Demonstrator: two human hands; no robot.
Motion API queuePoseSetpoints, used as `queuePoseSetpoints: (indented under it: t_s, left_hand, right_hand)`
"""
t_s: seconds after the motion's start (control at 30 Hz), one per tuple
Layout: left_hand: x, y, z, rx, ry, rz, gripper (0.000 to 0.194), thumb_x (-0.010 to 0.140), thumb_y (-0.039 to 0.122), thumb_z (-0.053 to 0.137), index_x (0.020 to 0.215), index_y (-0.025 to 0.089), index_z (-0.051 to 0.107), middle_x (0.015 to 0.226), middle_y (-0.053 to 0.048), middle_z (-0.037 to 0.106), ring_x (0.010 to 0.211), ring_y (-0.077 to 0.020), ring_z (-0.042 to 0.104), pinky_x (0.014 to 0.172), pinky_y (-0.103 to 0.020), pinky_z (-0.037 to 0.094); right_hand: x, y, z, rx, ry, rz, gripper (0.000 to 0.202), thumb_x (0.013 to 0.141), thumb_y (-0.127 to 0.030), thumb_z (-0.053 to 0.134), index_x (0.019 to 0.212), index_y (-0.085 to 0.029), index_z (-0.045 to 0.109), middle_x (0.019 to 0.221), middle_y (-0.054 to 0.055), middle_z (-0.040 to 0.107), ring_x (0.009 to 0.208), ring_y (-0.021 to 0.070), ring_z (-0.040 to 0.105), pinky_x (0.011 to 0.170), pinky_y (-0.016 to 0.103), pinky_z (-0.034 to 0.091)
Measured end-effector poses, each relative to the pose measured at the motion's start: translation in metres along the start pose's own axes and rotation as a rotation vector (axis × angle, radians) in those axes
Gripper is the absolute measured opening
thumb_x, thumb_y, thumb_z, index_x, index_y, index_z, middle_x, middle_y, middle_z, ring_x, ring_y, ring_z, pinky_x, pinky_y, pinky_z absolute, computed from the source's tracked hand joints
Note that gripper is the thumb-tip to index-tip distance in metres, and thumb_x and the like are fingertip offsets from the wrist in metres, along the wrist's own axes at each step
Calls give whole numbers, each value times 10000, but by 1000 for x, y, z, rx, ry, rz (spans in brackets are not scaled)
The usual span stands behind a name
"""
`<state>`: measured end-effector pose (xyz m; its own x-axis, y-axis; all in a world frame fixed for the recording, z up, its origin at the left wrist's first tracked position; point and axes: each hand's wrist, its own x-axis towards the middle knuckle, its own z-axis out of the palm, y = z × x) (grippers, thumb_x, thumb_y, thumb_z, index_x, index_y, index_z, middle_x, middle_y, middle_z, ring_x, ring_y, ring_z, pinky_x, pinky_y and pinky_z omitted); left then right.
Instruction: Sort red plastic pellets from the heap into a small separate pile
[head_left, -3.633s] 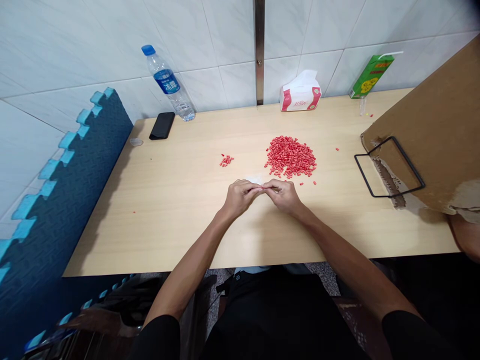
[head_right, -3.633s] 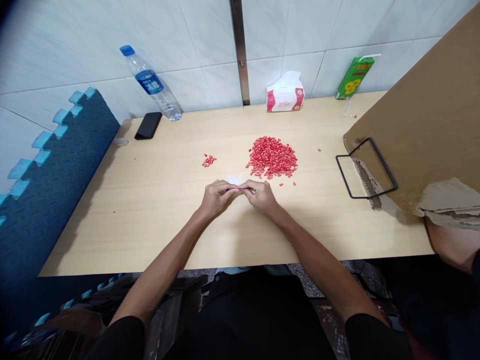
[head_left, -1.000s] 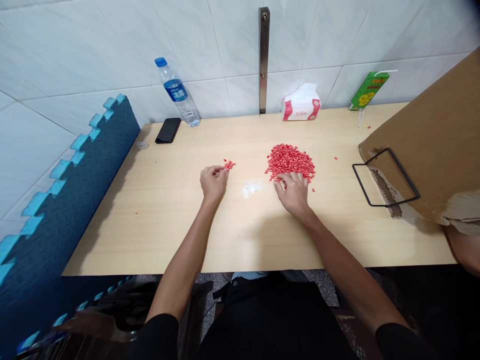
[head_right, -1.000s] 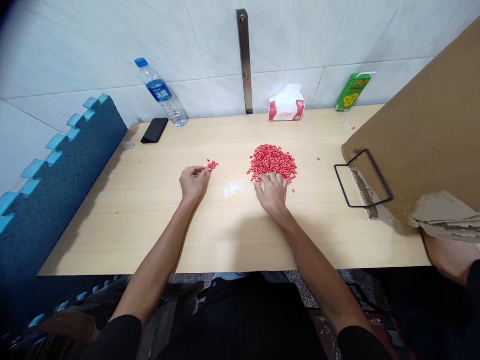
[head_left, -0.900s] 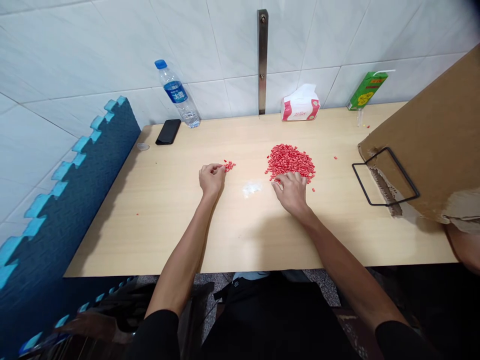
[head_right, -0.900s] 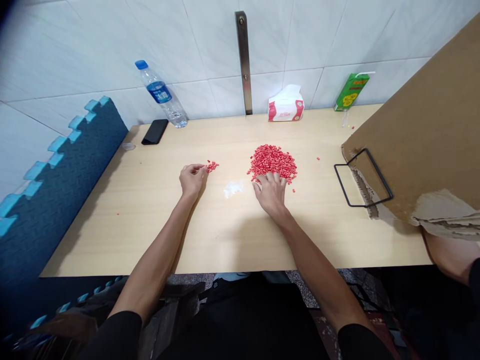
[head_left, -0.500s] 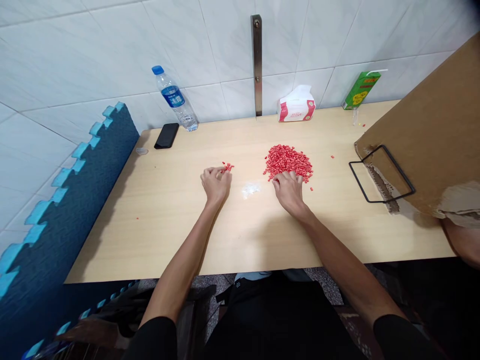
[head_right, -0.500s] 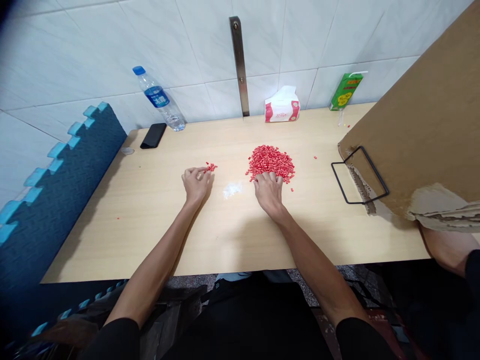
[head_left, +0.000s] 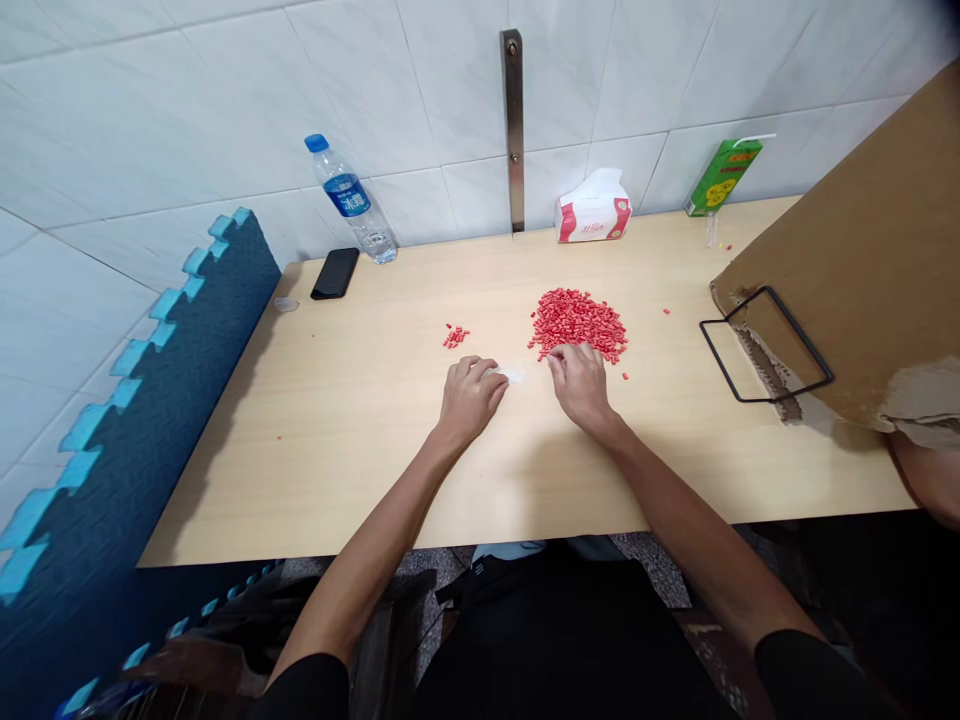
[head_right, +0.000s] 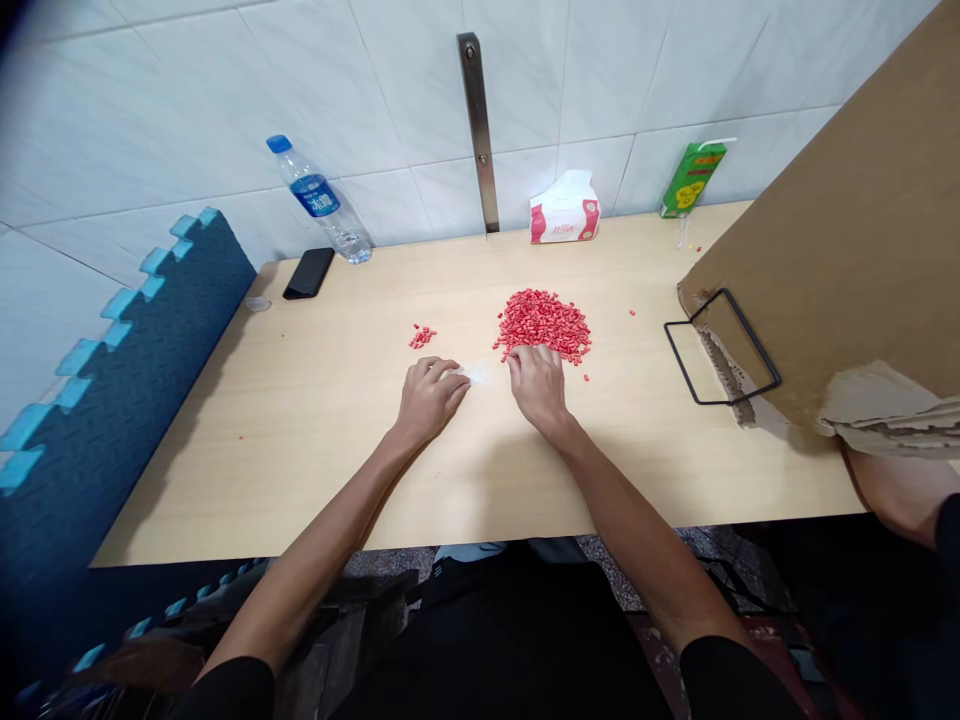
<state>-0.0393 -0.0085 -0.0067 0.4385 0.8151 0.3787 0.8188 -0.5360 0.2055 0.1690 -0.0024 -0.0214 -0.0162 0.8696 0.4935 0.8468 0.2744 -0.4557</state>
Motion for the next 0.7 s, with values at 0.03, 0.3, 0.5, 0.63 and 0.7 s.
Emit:
queuePoseSetpoints:
  t_s: [0.03, 0.3, 0.5, 0.63, 0.7]
  left_hand:
    - [0, 0, 0, -5, 2, 18, 174, 884, 301, 529, 910, 254, 694, 1101, -57, 635, 1074, -254, 462, 862, -416, 376]
    - [6, 5, 4, -209, 135, -76, 183, 882, 316, 541, 865, 229, 702, 862, -44, 666, 885, -196, 527, 802, -355, 390]
    - [3, 33, 6, -313, 270, -232, 201, 896, 312, 530, 867, 226, 710, 757, -22, 691, 754, -165, 579, 758, -352, 372]
    - [-1, 38, 7, -322, 313, -194, 175, 870, 334, 578, 855, 233, 720, 726, -13, 697, 709, -154, 576, 728, -339, 372]
    - [-2, 37, 8, -311, 328, -183, 170, 866, 332, 584, 866, 235, 723, 719, -14, 695, 697, -153, 572, 713, -335, 373]
  right_hand:
    - [-1, 0, 0, 37, 15, -7, 157, 919, -274, 484, 904, -188, 614, 866, 67, 680, 856, 228, 547, 801, 351, 363]
    - [-4, -8, 0, 320, -46, 68, 181, 886, -253, 462, 882, -199, 634, 854, 54, 689, 789, 177, 620, 747, 286, 464]
    - [-11, -23, -3, 663, -136, 147, 176, 812, -295, 558, 909, -207, 676, 853, 53, 714, 766, 186, 666, 716, 304, 533]
    - [-16, -30, -1, 791, -232, 162, 166, 795, -297, 582, 871, -206, 699, 814, 49, 722, 763, 191, 679, 684, 300, 540]
    - [-17, -31, 0, 805, -245, 168, 168, 793, -294, 586, 872, -204, 703, 821, 49, 724, 777, 193, 678, 685, 301, 538]
